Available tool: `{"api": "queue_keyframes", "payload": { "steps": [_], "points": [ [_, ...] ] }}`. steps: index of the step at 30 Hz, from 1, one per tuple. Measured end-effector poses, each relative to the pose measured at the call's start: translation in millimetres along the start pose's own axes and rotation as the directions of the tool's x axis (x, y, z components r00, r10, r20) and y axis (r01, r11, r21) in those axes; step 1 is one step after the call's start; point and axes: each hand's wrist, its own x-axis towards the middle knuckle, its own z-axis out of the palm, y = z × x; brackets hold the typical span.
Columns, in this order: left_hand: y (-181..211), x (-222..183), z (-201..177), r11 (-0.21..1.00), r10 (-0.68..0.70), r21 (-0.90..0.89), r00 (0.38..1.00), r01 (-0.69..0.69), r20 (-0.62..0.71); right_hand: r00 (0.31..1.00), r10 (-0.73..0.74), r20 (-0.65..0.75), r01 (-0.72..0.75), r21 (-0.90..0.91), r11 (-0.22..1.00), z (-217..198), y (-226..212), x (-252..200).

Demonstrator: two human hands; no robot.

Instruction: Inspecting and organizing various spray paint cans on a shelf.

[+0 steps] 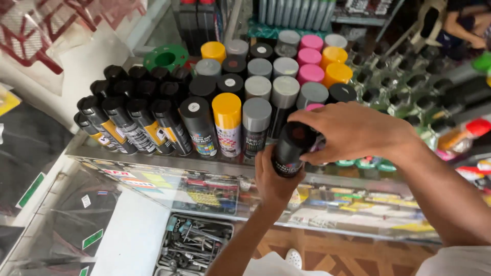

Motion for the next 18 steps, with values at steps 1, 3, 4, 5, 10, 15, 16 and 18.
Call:
{"api": "queue_keyframes", "payload": {
  "steps": [1,3,4,5,10,15,16,18],
  "points": [
    [0.7,6.6,5.9,1.0,0.0,0.006,1.0,0.0,-0.02,1.0,-0.016,-0.005,0.016,-0.011,1.0,-6.2,8.9,7.5],
    [0.2,5.5,7.8,0.999,0.045,0.006,0.998,-0.045,-0.045,0.989,-0.148,0.007,0.148,-0.086,0.985,-7.3,20.8,19.9],
    [-0.9,5.0,6.9,0.999,0.037,0.017,0.998,-0.036,-0.048,0.987,-0.161,0.014,0.162,-0.081,0.984,-8.4,24.2,24.4],
    [-1.8,4.6,5.7,1.0,0.02,0.01,1.0,-0.02,-0.022,0.978,-0.206,-0.004,0.205,-0.111,0.973,-9.7,27.2,29.0],
    [-15.9,3.0,-0.1,0.997,0.046,0.064,0.998,-0.048,0.037,0.949,-0.315,-0.028,0.309,-0.132,0.942,-14.3,35.1,47.1],
    [-16.0,2.6,-21.7,0.991,0.078,0.104,0.991,-0.09,0.111,0.953,-0.299,-0.053,0.289,-0.144,0.946,-10.5,35.8,56.3],
    [-21.5,0.4,-18.9,0.99,0.079,0.104,0.99,-0.091,0.113,0.953,-0.299,-0.054,0.288,-0.143,0.947,-10.5,35.5,56.7],
    [-32.7,-3.9,-14.2,0.987,-0.001,0.158,0.993,-0.018,0.116,0.945,-0.319,-0.075,0.313,-0.083,0.946,-10.5,34.5,57.7]
  ]
}}
